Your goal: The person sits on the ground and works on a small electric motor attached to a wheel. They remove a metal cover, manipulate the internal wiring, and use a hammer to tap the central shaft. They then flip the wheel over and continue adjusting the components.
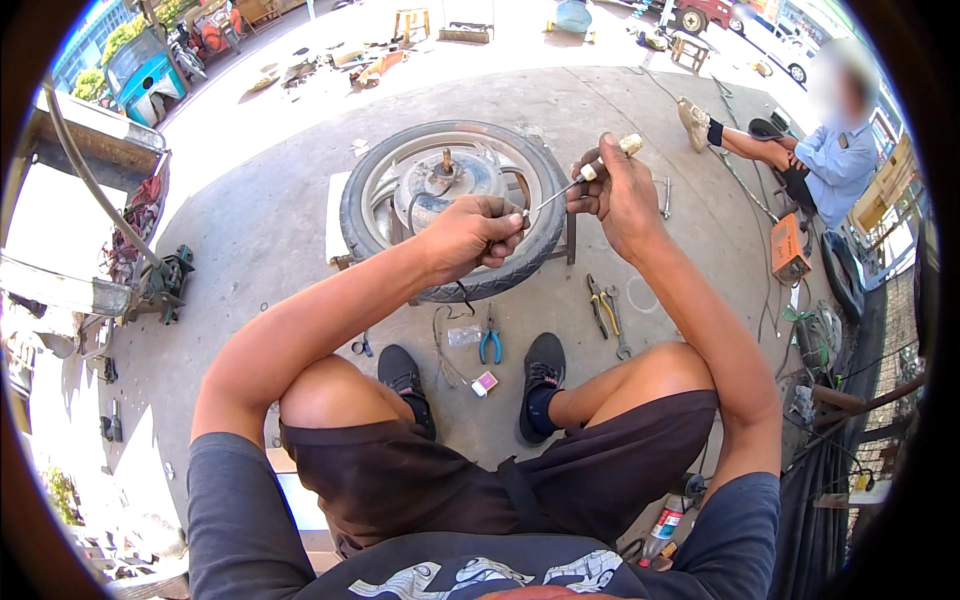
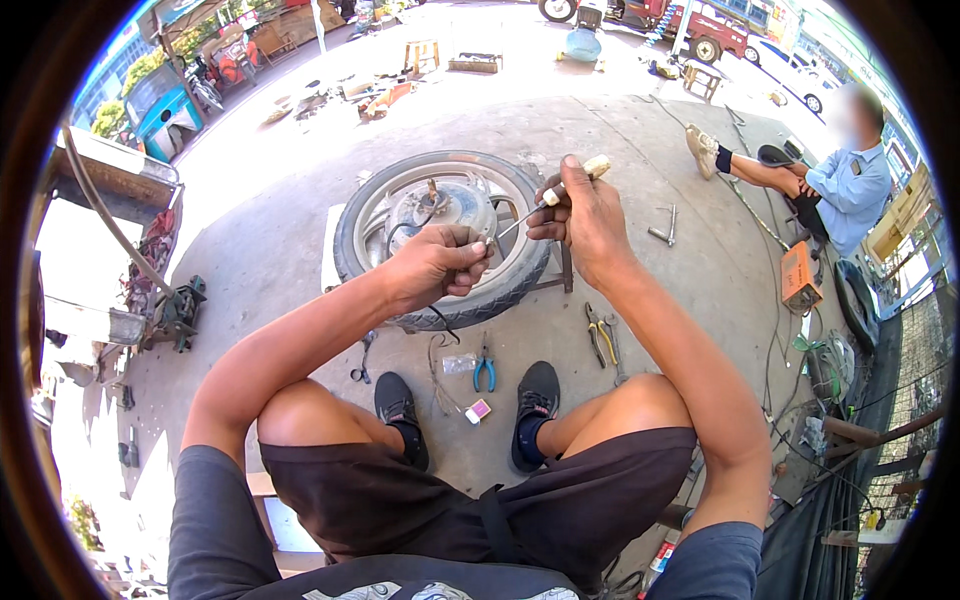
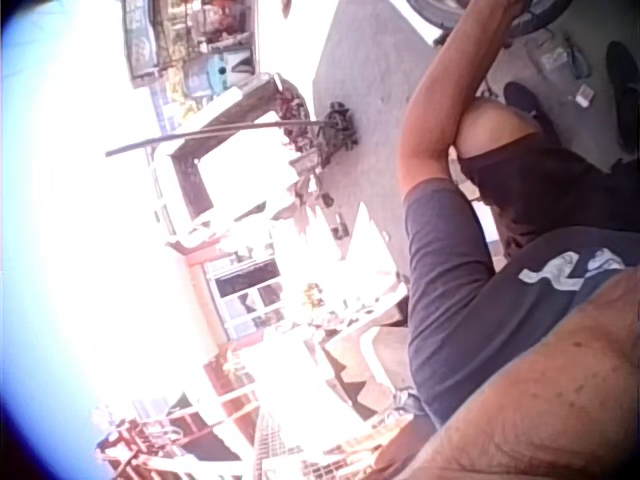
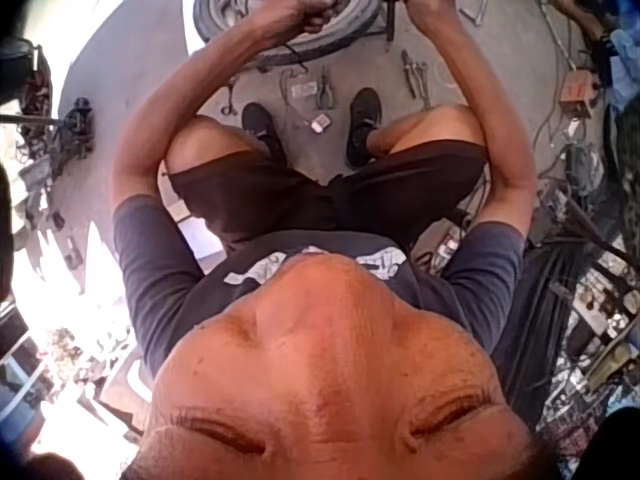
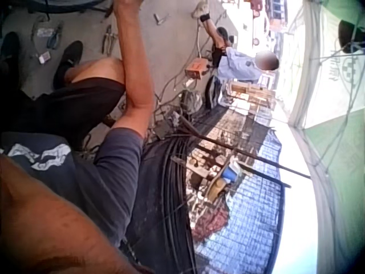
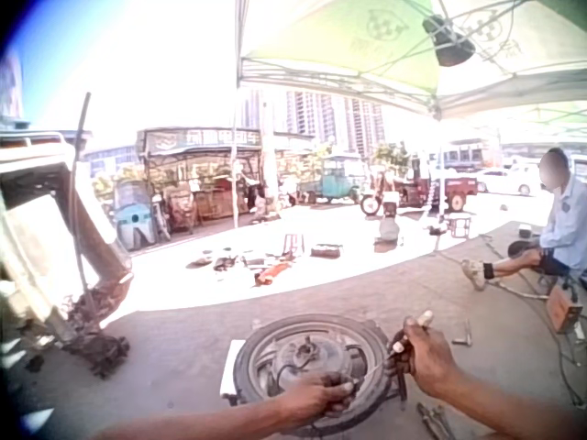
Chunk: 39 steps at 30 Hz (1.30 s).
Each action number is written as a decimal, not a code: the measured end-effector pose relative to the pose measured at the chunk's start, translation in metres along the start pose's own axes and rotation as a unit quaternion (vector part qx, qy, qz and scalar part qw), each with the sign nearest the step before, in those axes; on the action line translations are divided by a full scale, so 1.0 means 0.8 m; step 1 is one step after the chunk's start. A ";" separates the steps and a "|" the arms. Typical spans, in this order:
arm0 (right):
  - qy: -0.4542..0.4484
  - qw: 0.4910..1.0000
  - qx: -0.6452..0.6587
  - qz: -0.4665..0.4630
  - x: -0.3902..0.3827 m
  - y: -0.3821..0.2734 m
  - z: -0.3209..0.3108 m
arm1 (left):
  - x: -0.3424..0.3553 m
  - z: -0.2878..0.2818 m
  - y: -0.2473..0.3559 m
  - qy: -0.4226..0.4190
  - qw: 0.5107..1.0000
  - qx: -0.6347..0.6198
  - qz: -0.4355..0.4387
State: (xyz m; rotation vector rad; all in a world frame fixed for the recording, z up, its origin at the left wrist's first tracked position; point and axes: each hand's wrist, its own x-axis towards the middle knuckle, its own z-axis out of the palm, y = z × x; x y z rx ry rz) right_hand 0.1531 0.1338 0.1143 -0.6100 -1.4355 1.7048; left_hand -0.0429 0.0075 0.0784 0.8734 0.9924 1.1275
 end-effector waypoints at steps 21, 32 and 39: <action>-0.030 0.999 -0.016 0.006 -0.005 0.000 0.008 | -0.002 0.003 0.003 0.025 0.990 0.127 0.052; -0.072 0.997 -0.001 0.014 -0.008 -0.002 0.018 | -0.011 0.004 0.012 0.059 0.990 0.121 0.052; -0.137 0.987 -0.031 0.081 -0.003 0.004 0.024 | -0.019 -0.013 0.019 0.117 0.984 0.113 0.069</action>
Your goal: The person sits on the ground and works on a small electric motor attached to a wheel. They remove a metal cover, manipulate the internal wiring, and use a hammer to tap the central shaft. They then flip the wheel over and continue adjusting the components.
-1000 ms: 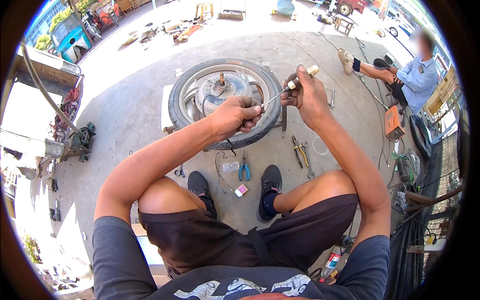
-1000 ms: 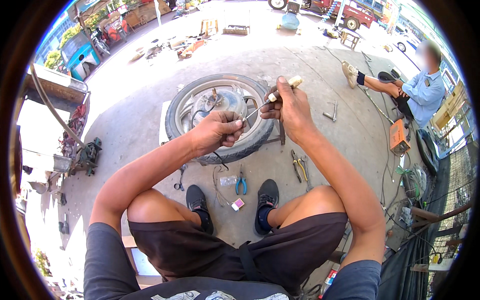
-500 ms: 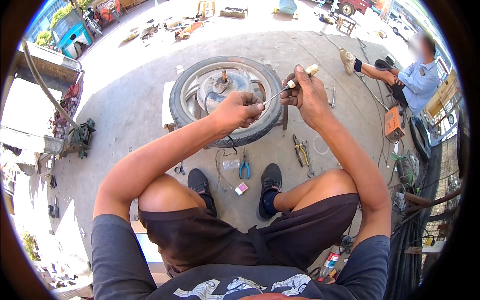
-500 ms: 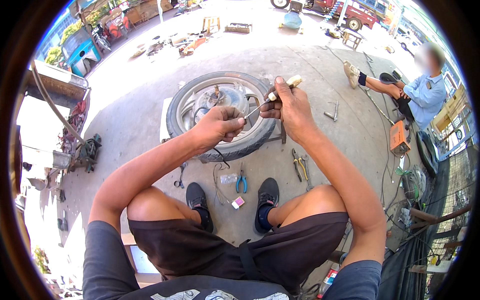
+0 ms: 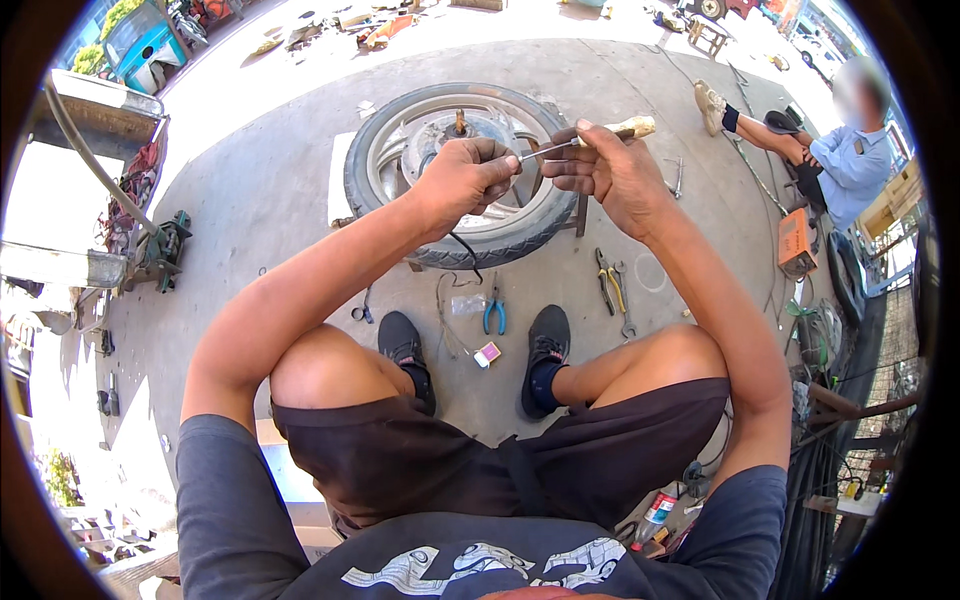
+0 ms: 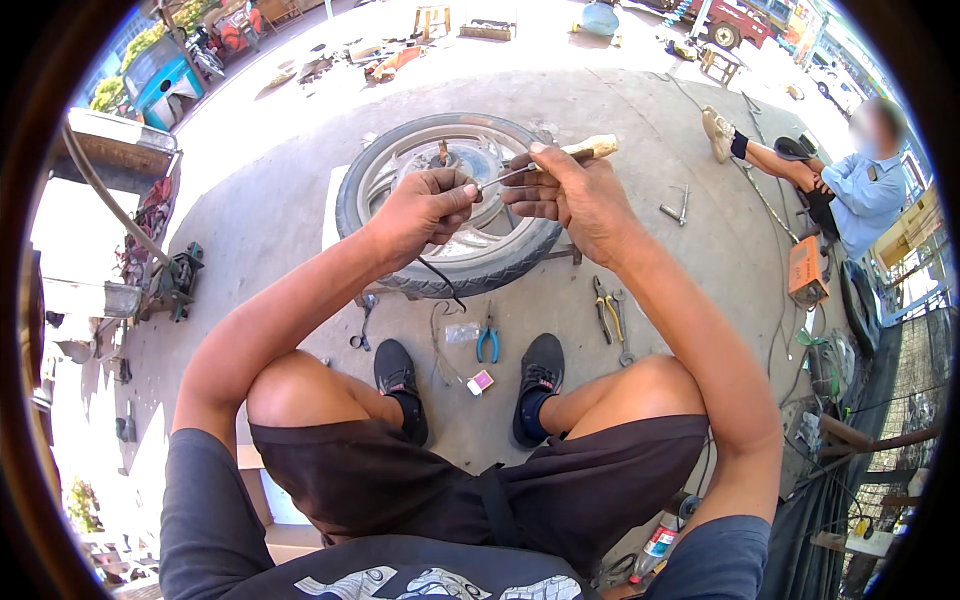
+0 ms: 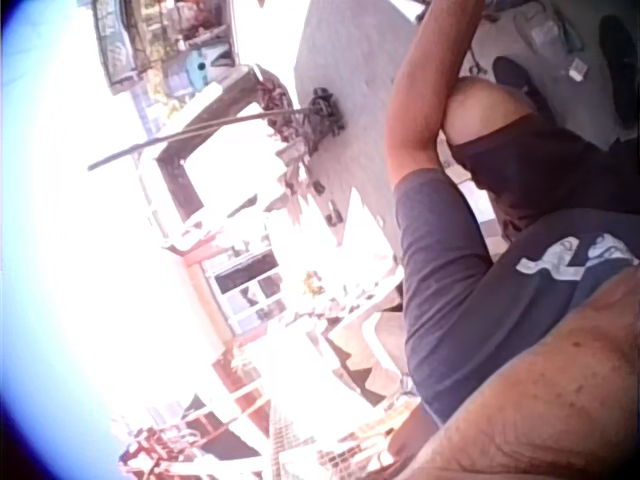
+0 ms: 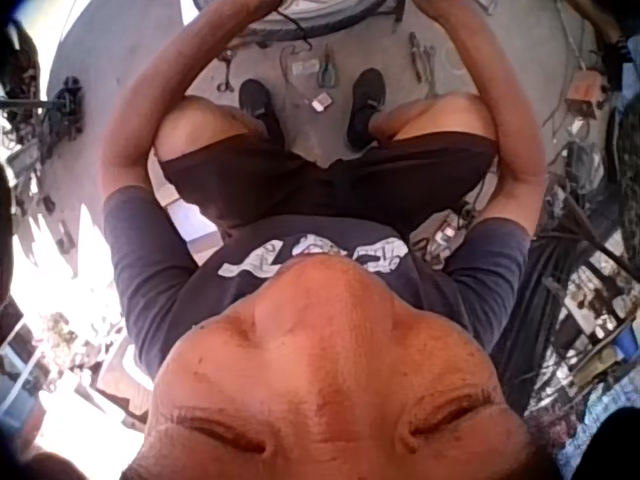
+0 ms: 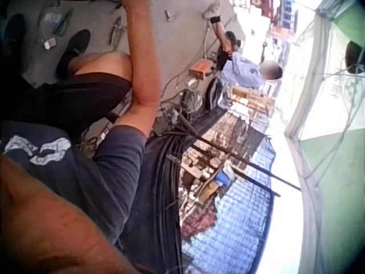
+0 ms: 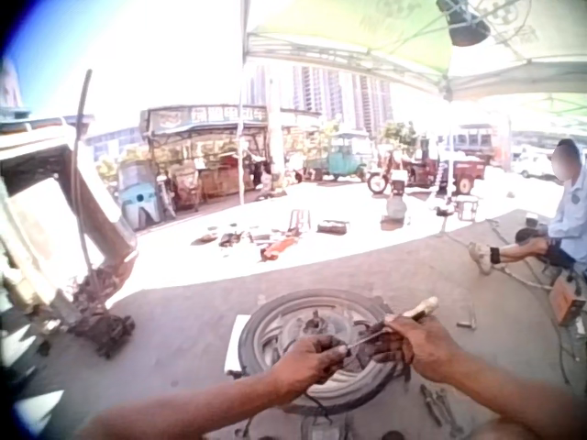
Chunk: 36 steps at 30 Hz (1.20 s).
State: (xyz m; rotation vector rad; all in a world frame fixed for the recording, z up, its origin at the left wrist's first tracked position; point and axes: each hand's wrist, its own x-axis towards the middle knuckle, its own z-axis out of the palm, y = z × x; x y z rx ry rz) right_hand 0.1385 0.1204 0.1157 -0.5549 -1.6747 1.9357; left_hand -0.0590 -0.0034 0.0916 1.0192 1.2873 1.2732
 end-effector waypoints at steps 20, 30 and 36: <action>-0.093 0.994 0.049 0.035 0.027 0.010 0.025 | -0.018 -0.037 0.010 0.050 0.998 0.019 0.023; -0.081 0.994 0.047 0.051 0.038 0.017 0.041 | -0.024 -0.045 0.011 0.062 0.997 0.041 0.030; -0.072 0.996 0.044 0.039 0.046 0.021 0.053 | -0.022 -0.059 0.002 0.077 0.994 0.072 0.022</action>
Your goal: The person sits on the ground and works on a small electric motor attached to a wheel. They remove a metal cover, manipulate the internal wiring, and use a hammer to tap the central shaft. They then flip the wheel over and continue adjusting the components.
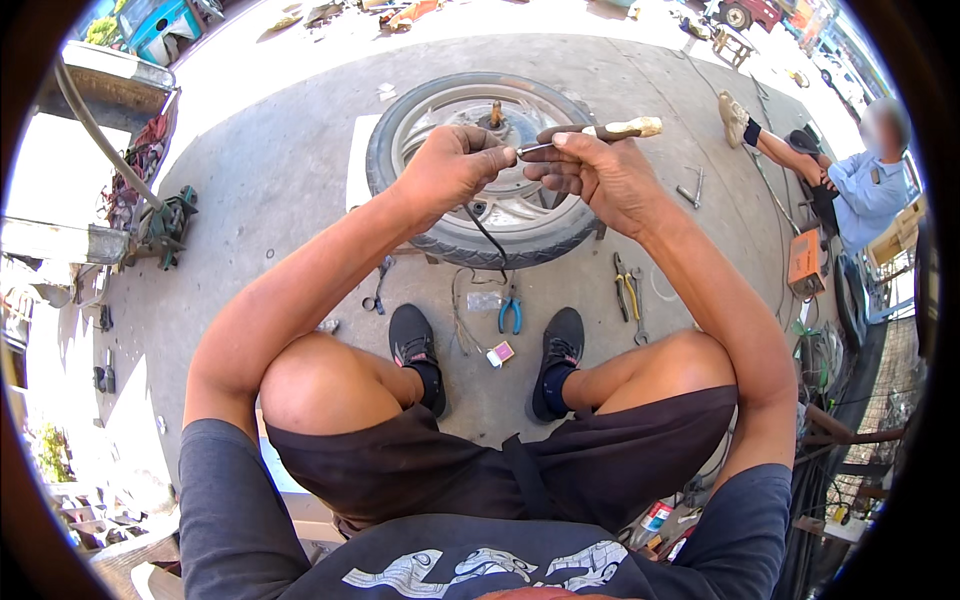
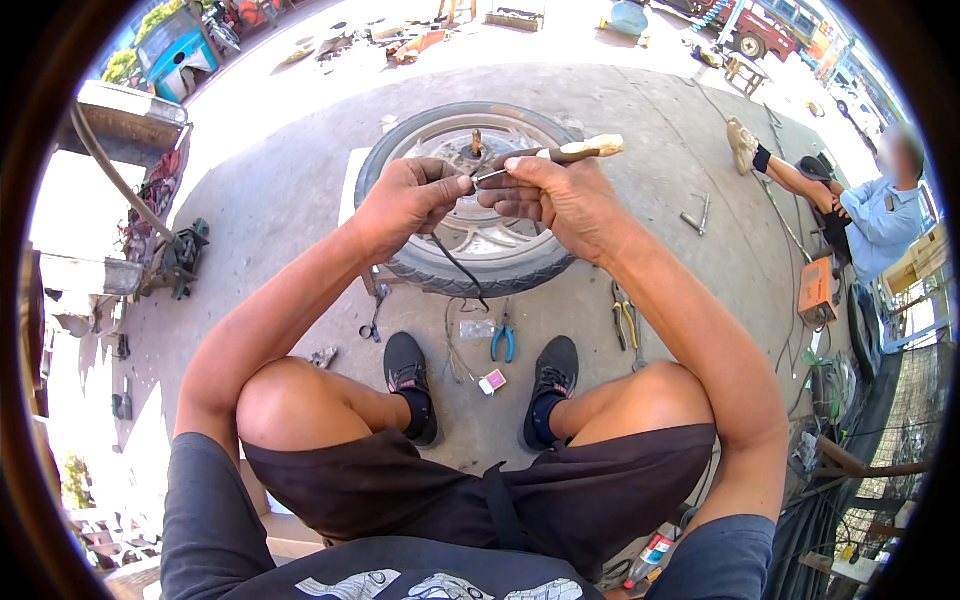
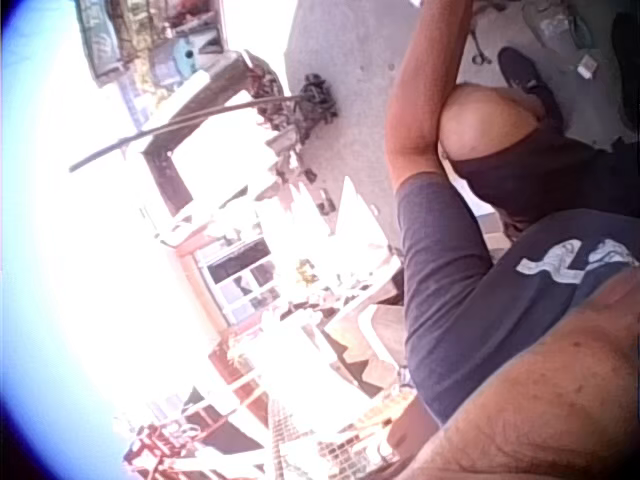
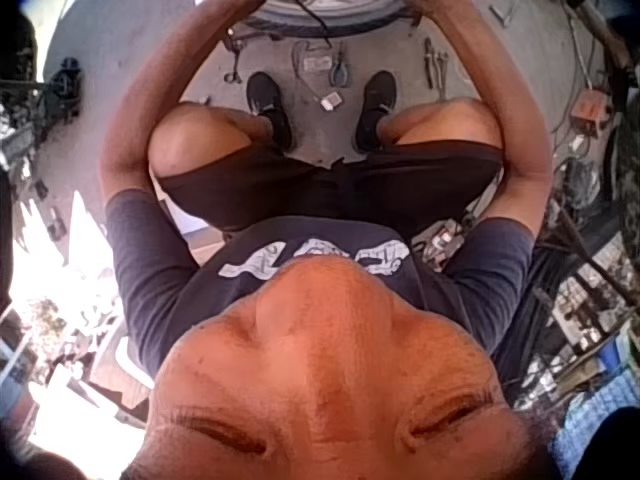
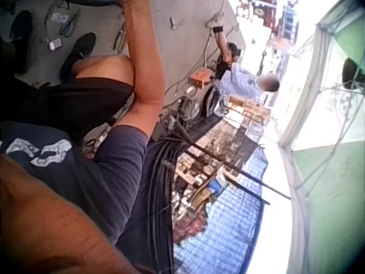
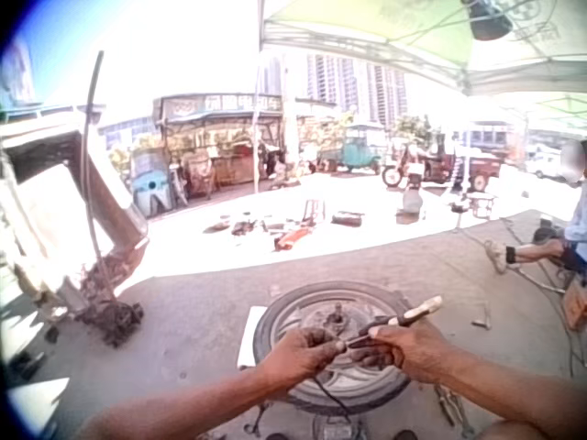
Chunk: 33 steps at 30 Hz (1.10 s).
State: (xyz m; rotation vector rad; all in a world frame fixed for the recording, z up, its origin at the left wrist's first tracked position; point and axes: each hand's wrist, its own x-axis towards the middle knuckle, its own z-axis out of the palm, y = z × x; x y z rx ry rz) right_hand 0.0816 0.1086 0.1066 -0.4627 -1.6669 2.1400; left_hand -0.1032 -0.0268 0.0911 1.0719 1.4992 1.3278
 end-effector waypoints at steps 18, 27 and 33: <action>0.087 0.965 -0.232 0.080 0.069 0.047 -0.041 | 0.051 -0.099 -0.164 0.216 0.894 0.385 0.071; 0.078 0.944 -0.311 0.077 0.099 0.085 -0.056 | 0.042 -0.084 -0.185 0.222 0.812 0.507 0.187; 0.077 0.937 -0.327 0.097 0.101 0.095 -0.052 | 0.040 -0.080 -0.186 0.236 0.797 0.520 0.197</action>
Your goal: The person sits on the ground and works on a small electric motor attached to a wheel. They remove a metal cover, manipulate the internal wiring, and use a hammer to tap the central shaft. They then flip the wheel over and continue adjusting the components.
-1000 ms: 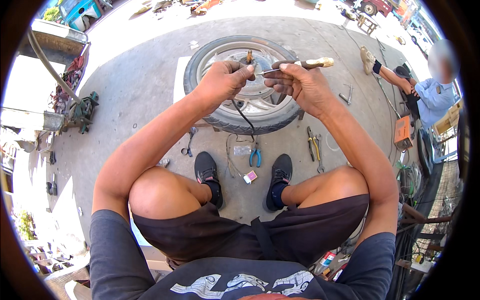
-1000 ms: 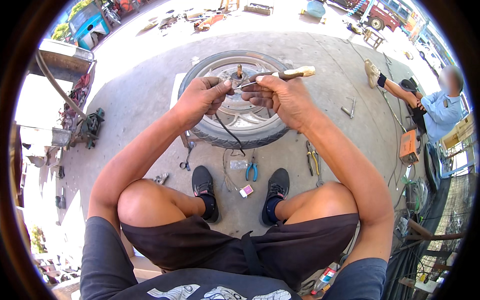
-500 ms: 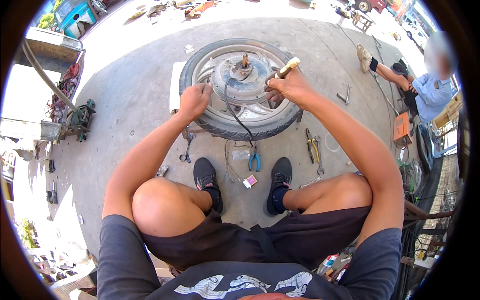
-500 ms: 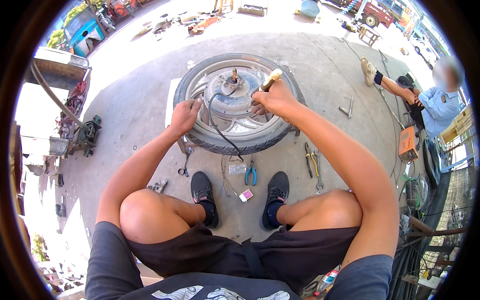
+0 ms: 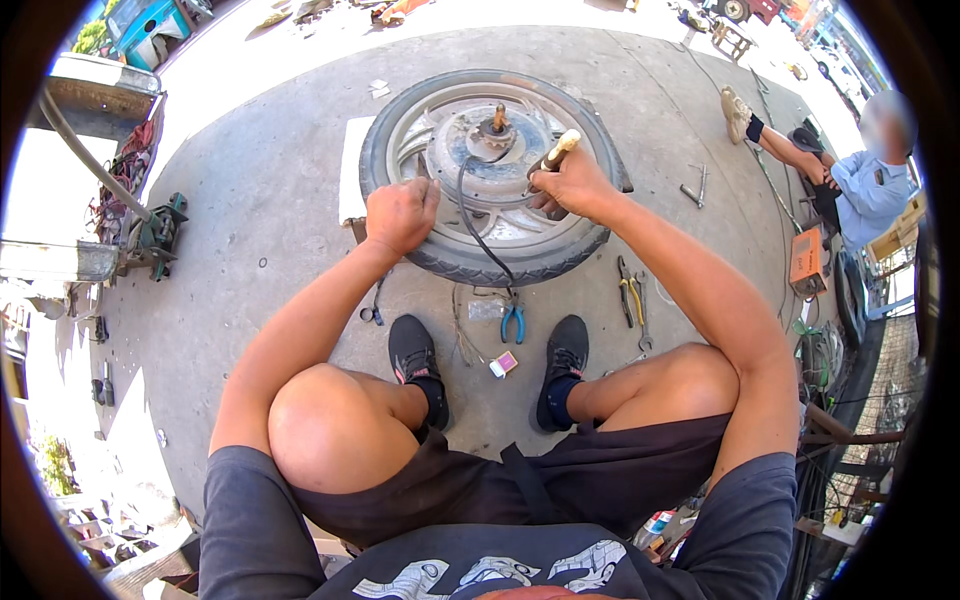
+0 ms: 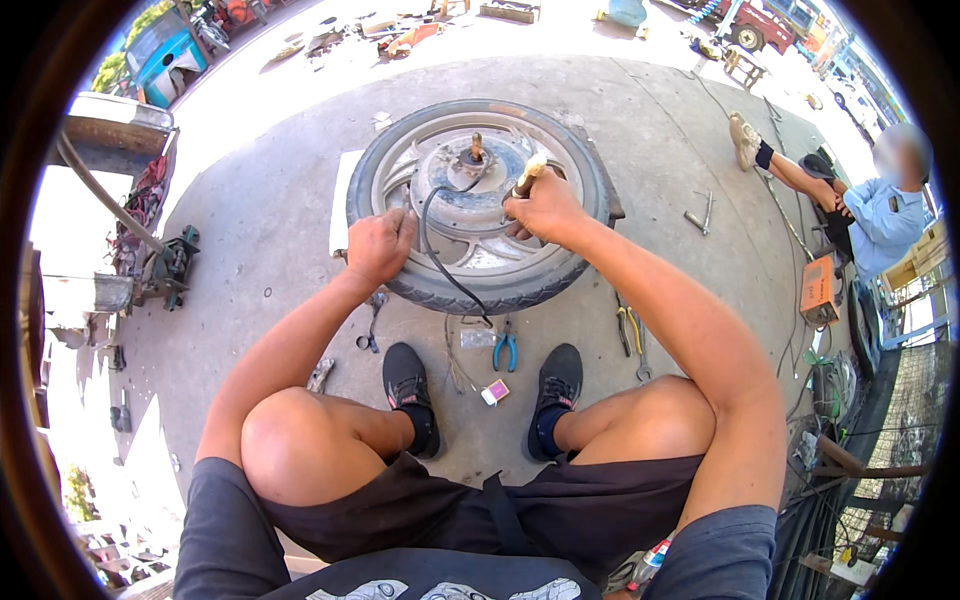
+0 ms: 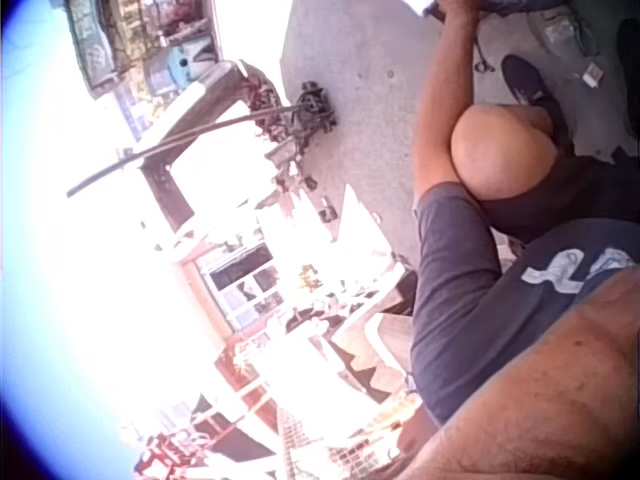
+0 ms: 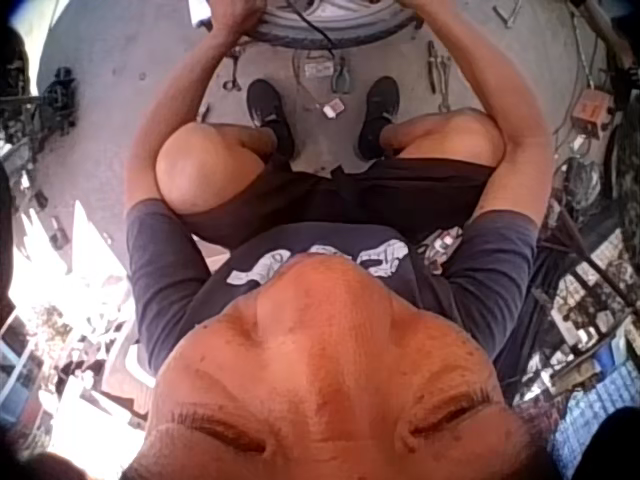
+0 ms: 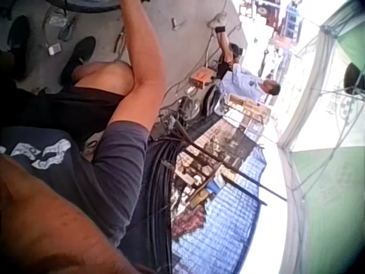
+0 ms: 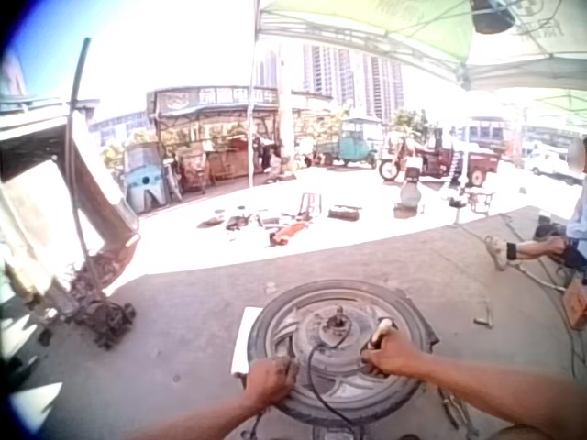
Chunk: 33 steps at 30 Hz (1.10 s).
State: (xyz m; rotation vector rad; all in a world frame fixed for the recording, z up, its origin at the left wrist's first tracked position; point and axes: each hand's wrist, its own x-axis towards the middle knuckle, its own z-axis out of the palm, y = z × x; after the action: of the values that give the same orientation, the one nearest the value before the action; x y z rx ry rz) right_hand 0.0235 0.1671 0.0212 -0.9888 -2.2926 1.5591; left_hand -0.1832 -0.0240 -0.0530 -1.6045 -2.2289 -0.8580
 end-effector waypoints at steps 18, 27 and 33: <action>0.003 0.997 -0.074 -0.017 0.010 0.005 0.007 | 0.000 -0.002 0.005 -0.004 1.000 0.001 -0.002; -0.024 0.986 -0.156 -0.054 0.016 -0.007 0.009 | -0.001 -0.001 0.002 -0.002 1.000 0.007 -0.001; -0.024 0.999 -0.036 -0.008 0.031 0.012 0.003 | 0.001 -0.005 0.009 -0.025 1.000 -0.005 -0.013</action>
State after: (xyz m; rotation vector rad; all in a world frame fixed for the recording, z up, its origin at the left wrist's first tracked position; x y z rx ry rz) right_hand 0.0071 0.1826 0.0069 -0.9570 -2.4000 1.5194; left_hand -0.1773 -0.0241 -0.0471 -1.6226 -2.2887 -0.8467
